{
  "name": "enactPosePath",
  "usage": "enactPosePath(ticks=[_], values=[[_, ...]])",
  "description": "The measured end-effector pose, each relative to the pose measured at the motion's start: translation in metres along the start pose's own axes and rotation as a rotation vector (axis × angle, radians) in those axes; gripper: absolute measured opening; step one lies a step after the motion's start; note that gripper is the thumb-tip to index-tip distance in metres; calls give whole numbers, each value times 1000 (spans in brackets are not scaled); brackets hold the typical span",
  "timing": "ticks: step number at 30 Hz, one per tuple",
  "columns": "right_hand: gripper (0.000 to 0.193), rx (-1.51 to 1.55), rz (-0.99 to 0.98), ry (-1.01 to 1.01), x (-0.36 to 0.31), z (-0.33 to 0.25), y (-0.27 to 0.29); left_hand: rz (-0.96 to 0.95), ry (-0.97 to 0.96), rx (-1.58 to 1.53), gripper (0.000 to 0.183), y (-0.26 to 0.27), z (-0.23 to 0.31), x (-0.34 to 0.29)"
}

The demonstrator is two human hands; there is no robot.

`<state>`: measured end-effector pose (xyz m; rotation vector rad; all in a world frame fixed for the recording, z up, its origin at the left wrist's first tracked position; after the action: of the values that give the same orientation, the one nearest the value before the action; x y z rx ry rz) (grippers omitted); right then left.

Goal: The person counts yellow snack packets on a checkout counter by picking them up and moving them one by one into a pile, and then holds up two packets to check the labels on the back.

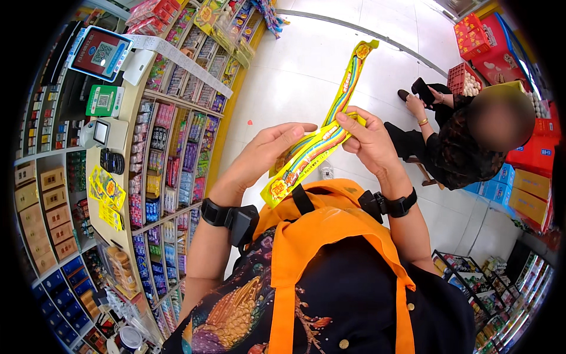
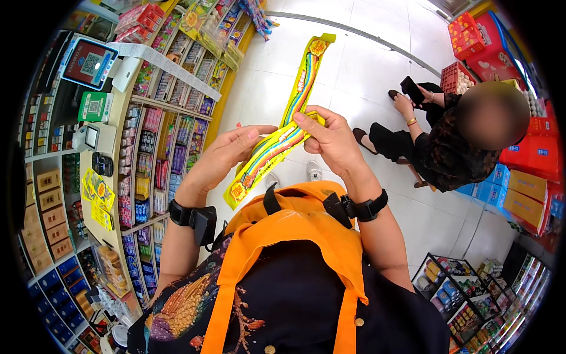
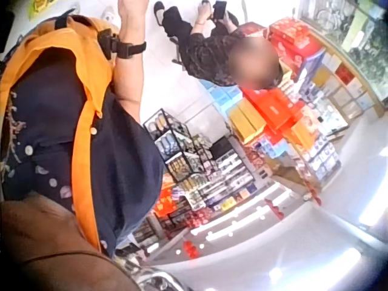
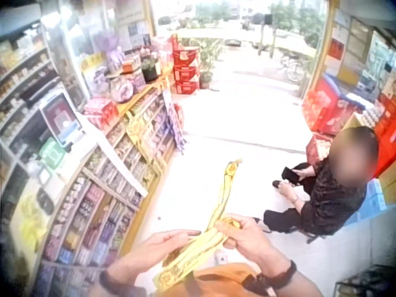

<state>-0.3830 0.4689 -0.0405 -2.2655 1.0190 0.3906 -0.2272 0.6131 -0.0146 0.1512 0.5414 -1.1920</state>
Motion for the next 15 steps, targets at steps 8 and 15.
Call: enactPosePath(ticks=[8,15], values=[[22,7,-61,-104,-5,5,-8,-44,-50,83,33,-6,2,11],[22,-24,-74,-51,1,-2,16,20,-208,437,28,11,6,5]])
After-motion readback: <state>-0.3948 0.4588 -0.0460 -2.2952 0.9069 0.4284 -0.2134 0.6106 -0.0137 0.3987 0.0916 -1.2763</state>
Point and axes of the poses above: each hand's wrist, its own x-axis towards the middle knuckle, its own y-axis out of the back of the hand, z = x × y, the point moved 2 cm from there along x, towards the middle knuckle, and after that the axes turned 10 degrees about z, right-handed, at the moved point
